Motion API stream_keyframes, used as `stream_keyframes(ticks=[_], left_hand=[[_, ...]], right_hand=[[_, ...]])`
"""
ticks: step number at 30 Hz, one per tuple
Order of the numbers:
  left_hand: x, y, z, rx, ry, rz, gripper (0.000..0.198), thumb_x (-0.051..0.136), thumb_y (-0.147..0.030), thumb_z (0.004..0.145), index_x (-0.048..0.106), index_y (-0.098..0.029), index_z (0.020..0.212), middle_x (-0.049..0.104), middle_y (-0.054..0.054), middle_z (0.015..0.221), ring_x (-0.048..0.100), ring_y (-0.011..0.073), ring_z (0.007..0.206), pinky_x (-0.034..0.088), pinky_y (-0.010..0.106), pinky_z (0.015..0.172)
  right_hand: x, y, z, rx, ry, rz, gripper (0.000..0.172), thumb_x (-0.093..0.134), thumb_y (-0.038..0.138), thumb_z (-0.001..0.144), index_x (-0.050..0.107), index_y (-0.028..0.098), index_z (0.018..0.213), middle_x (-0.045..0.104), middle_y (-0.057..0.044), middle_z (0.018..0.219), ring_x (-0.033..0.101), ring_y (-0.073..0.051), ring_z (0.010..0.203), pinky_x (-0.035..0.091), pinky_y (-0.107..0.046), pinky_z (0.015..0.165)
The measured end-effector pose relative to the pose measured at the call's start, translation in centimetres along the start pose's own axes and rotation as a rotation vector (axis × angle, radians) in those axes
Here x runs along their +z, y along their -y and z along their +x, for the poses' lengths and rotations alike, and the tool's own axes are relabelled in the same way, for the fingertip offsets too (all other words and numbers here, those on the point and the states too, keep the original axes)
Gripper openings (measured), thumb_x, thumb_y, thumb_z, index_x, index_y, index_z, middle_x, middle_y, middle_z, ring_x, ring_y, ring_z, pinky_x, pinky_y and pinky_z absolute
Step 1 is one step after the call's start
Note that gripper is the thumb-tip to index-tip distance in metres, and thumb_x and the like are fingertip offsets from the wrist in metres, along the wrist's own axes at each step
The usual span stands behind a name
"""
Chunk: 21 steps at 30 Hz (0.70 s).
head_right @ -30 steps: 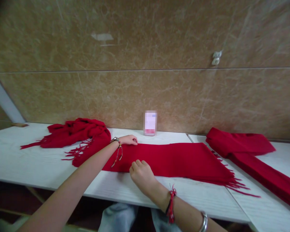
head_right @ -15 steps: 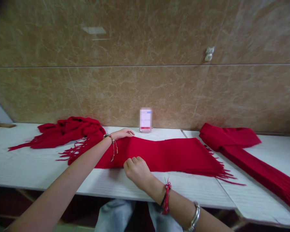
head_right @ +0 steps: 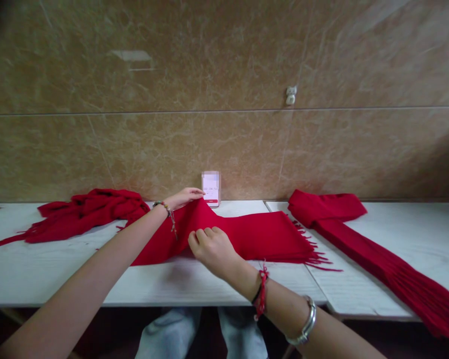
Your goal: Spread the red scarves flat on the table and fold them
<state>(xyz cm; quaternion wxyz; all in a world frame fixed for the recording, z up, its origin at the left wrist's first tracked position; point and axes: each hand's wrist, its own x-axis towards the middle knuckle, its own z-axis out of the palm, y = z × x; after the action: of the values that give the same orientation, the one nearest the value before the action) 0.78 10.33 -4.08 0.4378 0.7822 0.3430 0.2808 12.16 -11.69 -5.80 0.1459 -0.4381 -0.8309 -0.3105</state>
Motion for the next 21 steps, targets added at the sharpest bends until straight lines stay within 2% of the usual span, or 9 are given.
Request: stream_keyframes(ticks=[4, 8, 11, 16, 18, 21], left_hand=[[1.6, -2.8, 1.7, 0.034, 0.01, -0.089, 0.036, 0.066, -0.037, 0.066, 0.062, -0.013, 0.092, 0.063, 0.005, 0.088, 0.055, 0.0135, 0.078, 0.04, 0.025, 0.072], [4.0, -6.2, 3.9, 0.073, 0.035, -0.114, 0.034, 0.065, -0.036, 0.067, 0.062, -0.014, 0.093, 0.062, 0.003, 0.087, 0.054, 0.0122, 0.076, 0.039, 0.023, 0.067], [6.5, -8.5, 6.1, 0.086, 0.065, -0.111, 0.034, 0.064, -0.035, 0.069, 0.061, -0.015, 0.096, 0.062, 0.003, 0.086, 0.053, 0.0112, 0.074, 0.038, 0.022, 0.063], [12.8, -10.7, 10.5, 0.153, 0.135, 0.01, 0.032, 0.06, -0.035, 0.072, 0.062, -0.014, 0.096, 0.062, 0.003, 0.082, 0.052, 0.0097, 0.068, 0.037, 0.02, 0.059], [15.8, -10.5, 12.0, 0.164, 0.167, 0.066, 0.028, 0.06, -0.033, 0.072, 0.064, -0.013, 0.092, 0.063, 0.003, 0.077, 0.052, 0.0095, 0.064, 0.037, 0.02, 0.057], [20.3, -9.2, 13.7, 0.161, 0.206, 0.133, 0.021, 0.062, -0.028, 0.068, 0.066, -0.011, 0.08, 0.062, 0.002, 0.067, 0.05, 0.01, 0.059, 0.037, 0.021, 0.054]], right_hand=[[-2.0, -2.7, -1.2, 0.032, -0.026, -0.042, 0.031, 0.041, 0.011, 0.084, 0.052, 0.013, 0.112, 0.059, -0.007, 0.075, 0.053, -0.015, 0.064, 0.034, -0.028, 0.055], [-3.9, -5.9, -2.9, 0.083, 0.013, -0.107, 0.031, 0.04, 0.012, 0.084, 0.055, 0.013, 0.111, 0.059, -0.006, 0.072, 0.052, -0.013, 0.063, 0.035, -0.026, 0.056], [-4.9, -8.3, -4.9, 0.153, 0.024, -0.143, 0.033, 0.038, 0.01, 0.084, 0.055, 0.015, 0.112, 0.058, -0.005, 0.071, 0.051, -0.012, 0.063, 0.035, -0.025, 0.057], [-4.9, -12.0, -9.8, 0.298, 0.013, -0.176, 0.034, 0.038, 0.009, 0.083, 0.057, 0.016, 0.109, 0.056, -0.004, 0.066, 0.051, -0.012, 0.06, 0.037, -0.023, 0.059], [-4.2, -13.1, -12.0, 0.36, 0.029, -0.172, 0.033, 0.038, 0.01, 0.082, 0.059, 0.016, 0.107, 0.058, -0.004, 0.066, 0.052, -0.011, 0.059, 0.038, -0.022, 0.058], [-2.6, -14.1, -15.3, 0.46, 0.118, -0.137, 0.031, 0.039, 0.012, 0.082, 0.06, 0.016, 0.104, 0.061, -0.004, 0.069, 0.054, -0.012, 0.058, 0.038, -0.021, 0.054]])
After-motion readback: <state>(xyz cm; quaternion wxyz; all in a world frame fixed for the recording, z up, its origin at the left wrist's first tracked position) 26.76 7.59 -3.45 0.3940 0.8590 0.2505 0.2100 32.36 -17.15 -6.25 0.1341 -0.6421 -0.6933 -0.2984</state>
